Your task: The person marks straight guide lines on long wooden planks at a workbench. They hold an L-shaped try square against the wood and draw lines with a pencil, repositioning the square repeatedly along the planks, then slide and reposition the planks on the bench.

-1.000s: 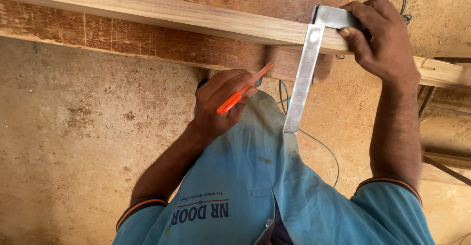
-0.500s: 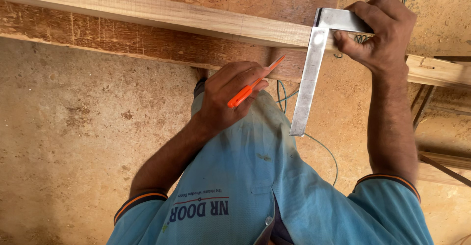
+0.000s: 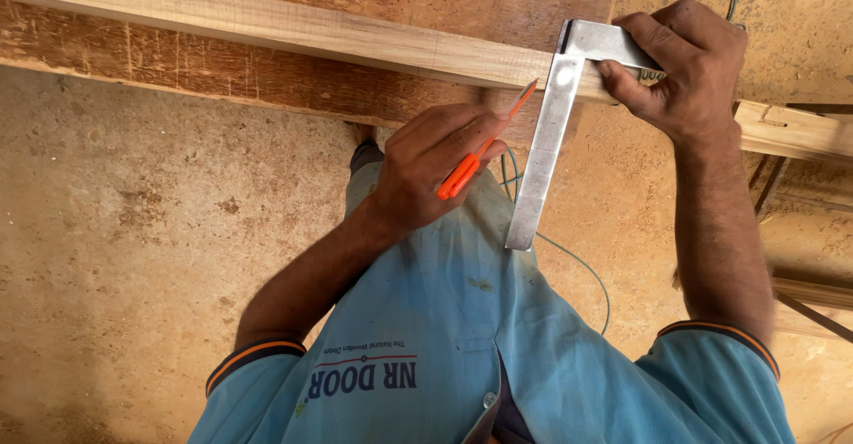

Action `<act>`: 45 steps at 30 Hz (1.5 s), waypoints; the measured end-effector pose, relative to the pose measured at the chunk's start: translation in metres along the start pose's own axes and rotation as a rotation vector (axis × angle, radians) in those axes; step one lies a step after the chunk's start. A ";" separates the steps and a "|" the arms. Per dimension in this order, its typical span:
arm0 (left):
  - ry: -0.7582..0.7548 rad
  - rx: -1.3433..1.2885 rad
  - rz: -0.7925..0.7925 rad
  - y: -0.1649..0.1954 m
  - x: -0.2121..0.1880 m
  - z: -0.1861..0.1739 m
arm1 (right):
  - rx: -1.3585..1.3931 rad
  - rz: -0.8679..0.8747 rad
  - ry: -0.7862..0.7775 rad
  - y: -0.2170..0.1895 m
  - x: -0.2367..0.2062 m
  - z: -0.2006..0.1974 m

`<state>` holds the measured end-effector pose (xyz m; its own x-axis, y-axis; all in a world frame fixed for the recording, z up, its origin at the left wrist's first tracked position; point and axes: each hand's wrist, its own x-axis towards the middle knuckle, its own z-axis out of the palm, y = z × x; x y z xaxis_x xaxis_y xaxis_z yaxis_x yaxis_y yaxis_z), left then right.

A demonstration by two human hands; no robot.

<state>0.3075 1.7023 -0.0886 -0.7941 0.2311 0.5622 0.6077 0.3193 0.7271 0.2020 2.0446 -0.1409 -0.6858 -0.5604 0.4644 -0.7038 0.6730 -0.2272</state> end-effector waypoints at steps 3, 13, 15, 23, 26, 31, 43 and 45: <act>-0.003 0.004 0.023 -0.007 0.002 0.013 | 0.046 -0.024 0.022 0.008 -0.003 0.004; -0.033 0.056 0.008 -0.009 0.008 0.061 | 0.022 -0.048 0.066 0.031 -0.026 -0.004; -0.033 0.087 0.026 -0.007 0.010 0.068 | 0.011 -0.069 0.080 0.033 -0.028 -0.007; -0.038 0.123 0.062 0.001 0.015 0.074 | -0.064 -0.098 0.085 0.031 -0.026 -0.015; -0.067 0.134 0.074 0.003 0.016 0.072 | -0.107 -0.103 0.073 0.029 -0.024 -0.017; -0.118 0.091 0.036 0.009 0.002 0.067 | -0.103 -0.085 0.061 0.029 -0.025 -0.015; -0.012 -0.330 -0.508 0.004 -0.056 0.005 | 0.277 0.360 -0.082 0.011 -0.008 -0.027; -0.022 -0.335 -0.540 0.002 -0.059 -0.004 | 0.303 0.400 -0.096 -0.005 0.019 -0.036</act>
<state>0.3561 1.6852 -0.1187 -0.9876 0.1375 0.0760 0.0891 0.0917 0.9918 0.1987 2.0482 -0.0996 -0.9166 -0.3383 0.2130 -0.3947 0.6820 -0.6157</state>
